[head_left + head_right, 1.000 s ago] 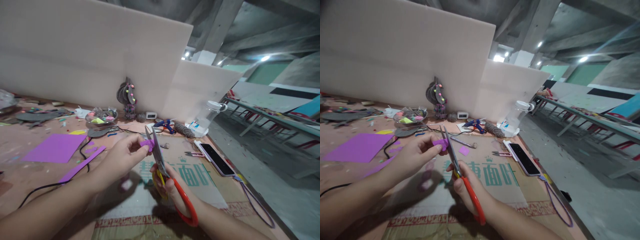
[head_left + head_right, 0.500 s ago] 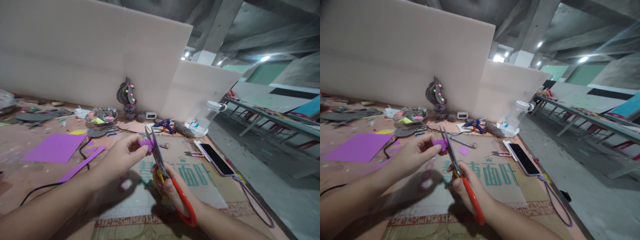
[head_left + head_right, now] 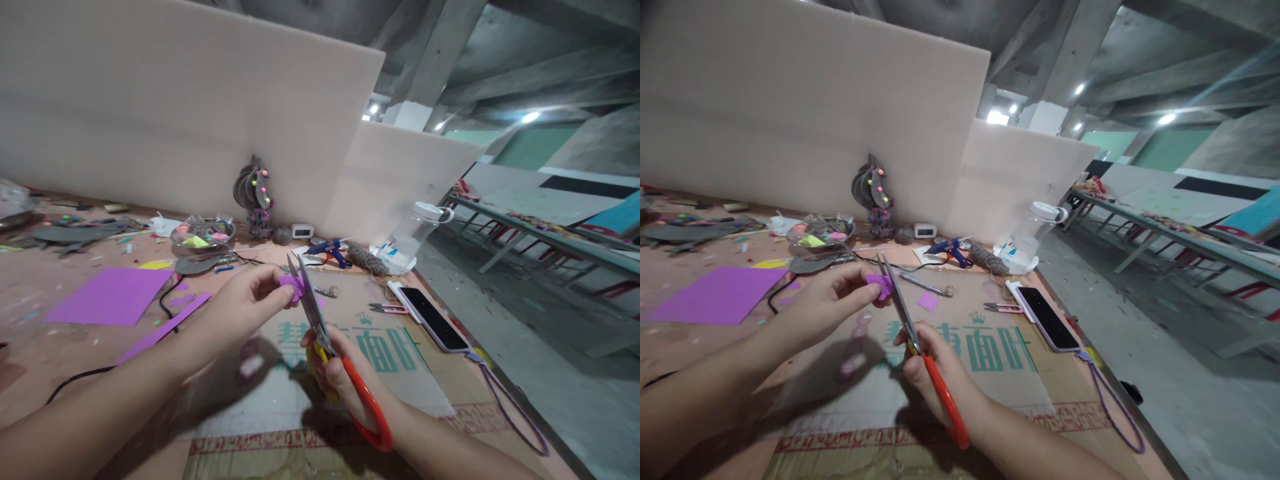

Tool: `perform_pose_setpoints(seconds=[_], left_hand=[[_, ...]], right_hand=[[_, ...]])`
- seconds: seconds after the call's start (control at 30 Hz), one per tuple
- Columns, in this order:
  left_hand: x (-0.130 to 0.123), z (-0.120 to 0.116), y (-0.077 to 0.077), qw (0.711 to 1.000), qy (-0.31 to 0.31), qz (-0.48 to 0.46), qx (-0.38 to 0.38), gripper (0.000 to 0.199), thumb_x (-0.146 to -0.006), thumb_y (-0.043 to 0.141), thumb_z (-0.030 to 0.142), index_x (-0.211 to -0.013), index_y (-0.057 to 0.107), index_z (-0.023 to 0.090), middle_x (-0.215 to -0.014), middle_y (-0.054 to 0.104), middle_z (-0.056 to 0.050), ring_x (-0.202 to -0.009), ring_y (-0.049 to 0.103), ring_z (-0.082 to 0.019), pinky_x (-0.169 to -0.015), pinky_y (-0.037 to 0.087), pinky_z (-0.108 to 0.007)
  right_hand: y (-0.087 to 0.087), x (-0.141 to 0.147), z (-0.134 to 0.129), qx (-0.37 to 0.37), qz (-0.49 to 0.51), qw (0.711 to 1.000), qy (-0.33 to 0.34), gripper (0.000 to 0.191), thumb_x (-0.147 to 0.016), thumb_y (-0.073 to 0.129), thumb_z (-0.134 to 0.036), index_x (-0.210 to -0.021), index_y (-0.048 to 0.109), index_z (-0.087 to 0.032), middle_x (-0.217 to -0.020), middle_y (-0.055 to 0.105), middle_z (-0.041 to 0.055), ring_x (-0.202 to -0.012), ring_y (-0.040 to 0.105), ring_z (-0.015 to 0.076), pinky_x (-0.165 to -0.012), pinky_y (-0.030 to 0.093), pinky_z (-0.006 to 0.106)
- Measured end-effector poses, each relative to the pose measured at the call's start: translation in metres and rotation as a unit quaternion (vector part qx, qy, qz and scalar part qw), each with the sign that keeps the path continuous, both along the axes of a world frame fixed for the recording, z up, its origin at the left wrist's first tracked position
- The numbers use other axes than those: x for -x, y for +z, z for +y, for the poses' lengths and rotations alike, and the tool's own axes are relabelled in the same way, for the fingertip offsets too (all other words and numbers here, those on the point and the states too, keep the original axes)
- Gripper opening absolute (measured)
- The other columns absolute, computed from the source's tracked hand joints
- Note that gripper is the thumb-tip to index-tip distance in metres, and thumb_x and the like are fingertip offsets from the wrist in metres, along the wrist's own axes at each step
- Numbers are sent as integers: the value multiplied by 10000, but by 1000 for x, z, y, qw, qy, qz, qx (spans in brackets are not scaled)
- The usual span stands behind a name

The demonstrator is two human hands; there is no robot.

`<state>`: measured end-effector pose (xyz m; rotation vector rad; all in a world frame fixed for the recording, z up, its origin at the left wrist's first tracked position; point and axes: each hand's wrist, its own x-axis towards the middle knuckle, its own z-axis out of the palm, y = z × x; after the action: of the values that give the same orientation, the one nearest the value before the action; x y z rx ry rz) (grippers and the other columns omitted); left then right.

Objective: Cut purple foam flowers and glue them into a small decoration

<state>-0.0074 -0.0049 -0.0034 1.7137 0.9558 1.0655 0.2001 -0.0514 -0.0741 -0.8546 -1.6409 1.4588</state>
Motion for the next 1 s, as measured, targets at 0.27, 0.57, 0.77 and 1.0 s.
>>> perform_pose_setpoints(seconds=[0.27,0.57,0.77,1.0], left_hand=[[2,4,-2,1000,1,-11,-13,175,-880,544,298,-755,572,179,-740,612,11,-720,583,-127,-668,457,-241],[1,5,4,999,21,-30,6,198,-821,587,313,-689,549,171,-703,602,8,-678,563,-129,-640,447,-244],[5,7,6,1000,9,-12,-5,227,-843,573,327,-680,544,172,-694,604,16,-685,566,-120,-648,436,-232],[5,7,8,1000,12,-4,14,228,-830,584,334,-681,542,167,-689,603,11,-675,573,-123,-642,442,-238]], right_hand=[[0,-2,1,-2,-11,1000,2,601,-803,500,-727,-1078,508,-193,-695,352,-41,-536,263,89,-464,247,219],[3,-2,2,24,-16,999,21,614,-776,533,-734,-1063,505,-192,-670,323,-54,-527,230,81,-464,192,225],[6,-1,2,23,-21,999,15,636,-753,552,-745,-1029,506,-173,-674,343,-52,-535,243,78,-469,196,222],[4,-1,3,25,-20,999,16,645,-737,559,-754,-1020,513,-176,-670,349,-54,-532,244,78,-463,197,221]])
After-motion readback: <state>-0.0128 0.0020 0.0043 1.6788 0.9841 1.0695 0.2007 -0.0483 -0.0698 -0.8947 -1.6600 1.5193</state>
